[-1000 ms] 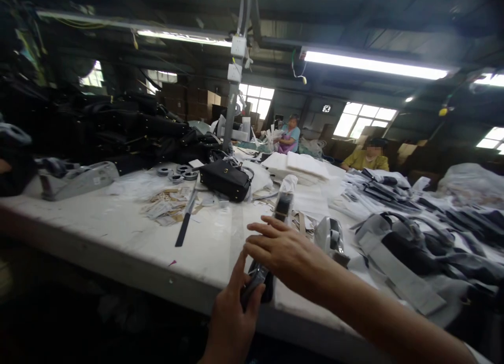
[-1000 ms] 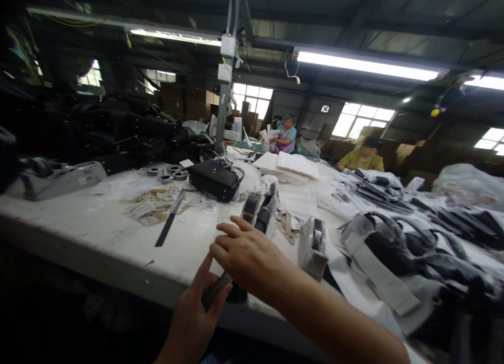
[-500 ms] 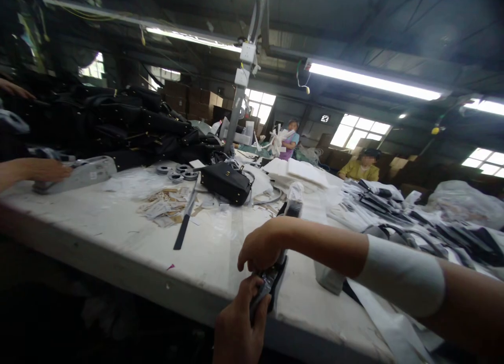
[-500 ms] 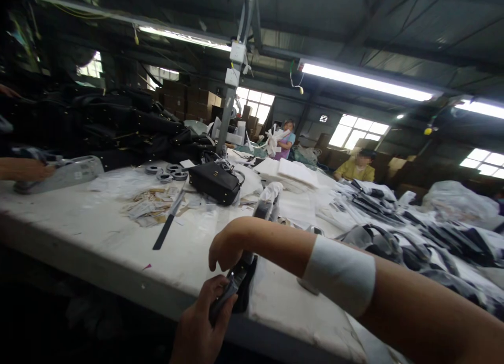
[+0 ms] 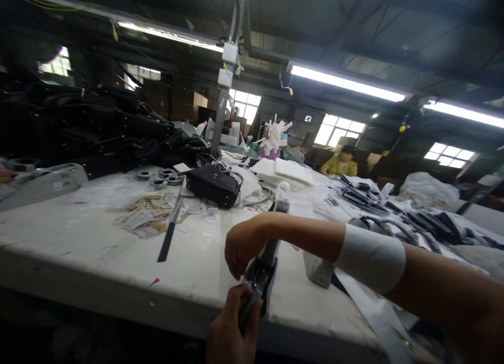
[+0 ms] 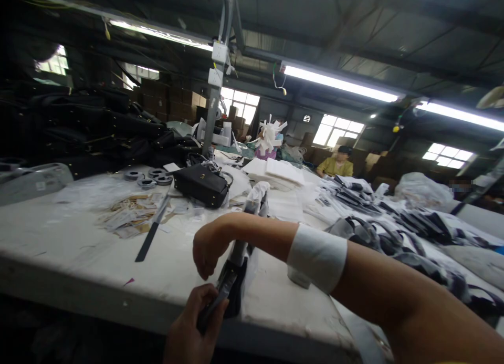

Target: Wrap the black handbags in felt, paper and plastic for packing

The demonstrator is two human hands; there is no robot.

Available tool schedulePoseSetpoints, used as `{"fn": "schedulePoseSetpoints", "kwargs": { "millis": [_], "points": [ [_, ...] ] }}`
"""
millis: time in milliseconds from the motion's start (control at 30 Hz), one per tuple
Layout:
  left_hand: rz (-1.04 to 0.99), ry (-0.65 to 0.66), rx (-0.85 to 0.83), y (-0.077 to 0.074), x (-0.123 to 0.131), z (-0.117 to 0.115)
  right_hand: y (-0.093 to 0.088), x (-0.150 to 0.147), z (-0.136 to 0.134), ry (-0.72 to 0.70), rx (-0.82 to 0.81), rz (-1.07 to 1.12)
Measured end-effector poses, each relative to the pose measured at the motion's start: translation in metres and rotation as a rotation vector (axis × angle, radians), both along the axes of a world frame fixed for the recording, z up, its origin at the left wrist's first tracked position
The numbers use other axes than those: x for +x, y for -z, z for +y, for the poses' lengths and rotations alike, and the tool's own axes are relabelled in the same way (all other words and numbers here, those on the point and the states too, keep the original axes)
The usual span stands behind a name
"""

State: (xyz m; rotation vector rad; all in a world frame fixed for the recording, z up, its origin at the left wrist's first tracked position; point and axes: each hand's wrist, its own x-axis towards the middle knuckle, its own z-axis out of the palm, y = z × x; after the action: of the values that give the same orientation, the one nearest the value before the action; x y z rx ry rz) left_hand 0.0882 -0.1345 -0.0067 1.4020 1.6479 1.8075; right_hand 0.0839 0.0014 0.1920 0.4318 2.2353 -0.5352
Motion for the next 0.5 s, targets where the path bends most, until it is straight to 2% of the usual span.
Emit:
{"fn": "schedulePoseSetpoints", "kwargs": {
  "millis": [133,200,267,367,500],
  "points": [
    [-0.002,-0.016,-0.021,-0.007,0.001,-0.001,-0.026,0.006,-0.014,0.003,0.135,0.194],
    [0.038,-0.020,-0.007,-0.008,0.001,-0.002,-0.030,0.010,-0.022,0.001,0.239,0.216],
    [0.097,-0.032,0.008,-0.005,0.000,-0.002,-0.024,0.013,-0.027,-0.036,0.280,0.161],
    [0.213,-0.061,0.026,0.001,-0.002,-0.002,-0.005,0.015,-0.027,-0.119,0.214,0.083],
    [0.353,-0.091,0.081,0.006,-0.007,0.000,0.020,0.012,-0.019,-0.144,0.164,0.051]
  ]
}}
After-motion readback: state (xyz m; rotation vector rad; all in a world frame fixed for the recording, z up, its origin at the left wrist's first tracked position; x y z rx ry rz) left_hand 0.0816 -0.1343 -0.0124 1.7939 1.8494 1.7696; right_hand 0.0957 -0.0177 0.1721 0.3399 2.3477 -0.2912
